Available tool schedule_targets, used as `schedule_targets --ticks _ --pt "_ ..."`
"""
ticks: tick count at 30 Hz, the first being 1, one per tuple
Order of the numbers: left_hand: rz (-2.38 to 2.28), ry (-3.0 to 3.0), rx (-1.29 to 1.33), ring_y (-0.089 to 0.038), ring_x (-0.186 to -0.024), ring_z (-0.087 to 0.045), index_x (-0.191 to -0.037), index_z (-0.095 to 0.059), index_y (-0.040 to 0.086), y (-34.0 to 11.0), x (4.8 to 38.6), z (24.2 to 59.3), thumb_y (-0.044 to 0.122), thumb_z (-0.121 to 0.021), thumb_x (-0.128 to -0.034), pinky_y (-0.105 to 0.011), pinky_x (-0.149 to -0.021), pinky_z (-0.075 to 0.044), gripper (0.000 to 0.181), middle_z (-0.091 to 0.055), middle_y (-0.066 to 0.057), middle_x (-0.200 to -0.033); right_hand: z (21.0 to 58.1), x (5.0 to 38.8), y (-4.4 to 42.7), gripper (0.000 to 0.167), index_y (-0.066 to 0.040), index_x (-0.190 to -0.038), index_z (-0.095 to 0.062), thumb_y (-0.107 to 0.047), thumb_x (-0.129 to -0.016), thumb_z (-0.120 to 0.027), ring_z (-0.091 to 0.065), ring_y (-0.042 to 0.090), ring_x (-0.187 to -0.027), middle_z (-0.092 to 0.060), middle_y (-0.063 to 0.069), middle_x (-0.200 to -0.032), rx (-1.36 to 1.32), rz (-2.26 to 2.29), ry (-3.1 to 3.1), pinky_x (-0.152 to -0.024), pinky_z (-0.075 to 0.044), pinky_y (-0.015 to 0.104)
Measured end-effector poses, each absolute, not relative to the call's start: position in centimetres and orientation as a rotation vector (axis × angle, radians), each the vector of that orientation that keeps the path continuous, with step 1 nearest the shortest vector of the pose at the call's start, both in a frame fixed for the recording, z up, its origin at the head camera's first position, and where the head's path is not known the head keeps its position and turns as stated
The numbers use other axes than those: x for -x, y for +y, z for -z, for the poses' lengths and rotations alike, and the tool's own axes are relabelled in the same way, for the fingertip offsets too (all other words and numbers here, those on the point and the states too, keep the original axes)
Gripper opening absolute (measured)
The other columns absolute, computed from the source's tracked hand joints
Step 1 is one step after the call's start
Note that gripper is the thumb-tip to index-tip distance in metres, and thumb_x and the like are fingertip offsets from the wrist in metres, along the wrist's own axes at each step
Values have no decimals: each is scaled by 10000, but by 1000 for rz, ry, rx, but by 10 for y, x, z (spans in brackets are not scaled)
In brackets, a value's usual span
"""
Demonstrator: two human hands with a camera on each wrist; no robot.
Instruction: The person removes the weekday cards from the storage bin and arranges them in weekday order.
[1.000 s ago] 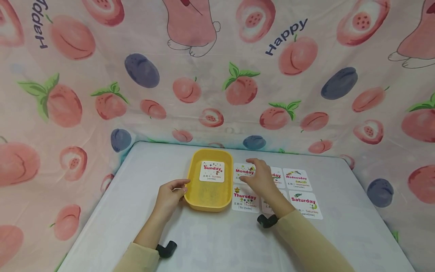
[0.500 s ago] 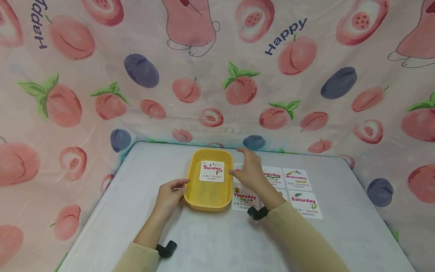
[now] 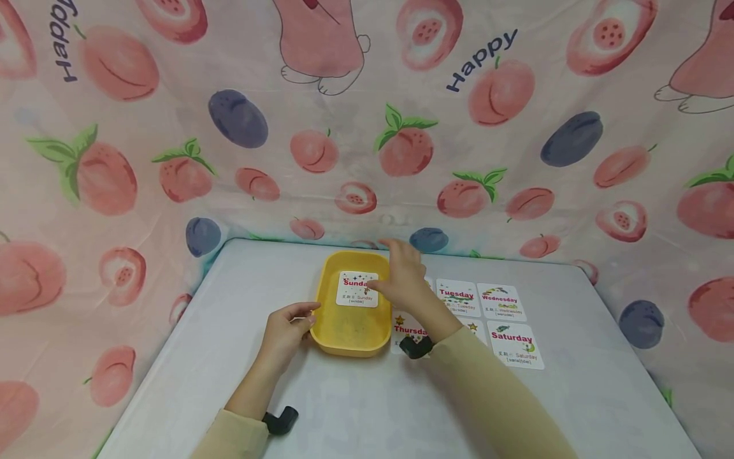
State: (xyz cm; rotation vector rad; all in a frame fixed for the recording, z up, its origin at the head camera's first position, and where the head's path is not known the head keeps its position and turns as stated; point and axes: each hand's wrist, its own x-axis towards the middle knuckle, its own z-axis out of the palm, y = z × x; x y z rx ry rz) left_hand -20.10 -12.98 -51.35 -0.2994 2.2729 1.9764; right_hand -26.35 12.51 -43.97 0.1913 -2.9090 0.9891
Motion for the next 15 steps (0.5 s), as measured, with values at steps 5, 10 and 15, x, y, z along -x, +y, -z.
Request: schedule_targets --ticks 5,10,15 --pt "-1969 2275 302 -186 -886 -612 -1281 -768 35 -130 201 513 -19 -666 -993 -249 -696 -574 311 -642 -102 -1114 436 268 115 987 -248 -1636 -342 -311 -848 -932 -258 411 -1574 -334 101 -1701 -230 -987 -2917 -1228 -283 698" --pt "-1959 2283 298 -182 -889 -617 -1283 -767 34 -130 201 513 -21 -664 -991 -254 -698 -575 315 -646 -108 -1119 438 275 102 1015 -267 -1643 -333 -347 -833 -941 -322 399 -1513 -349 115 -1669 -237 -914 -2942 -1184 -341 661" --pt "-1953 2293 289 -178 -868 -618 -1282 -765 24 -130 201 512 -25 -657 -989 -254 -692 -571 316 -650 -105 -1101 441 280 88 1035 -298 -1642 -323 -359 -821 -950 -333 392 -1484 -351 130 -1653 -231 -891 -2967 -1147 -371 624"
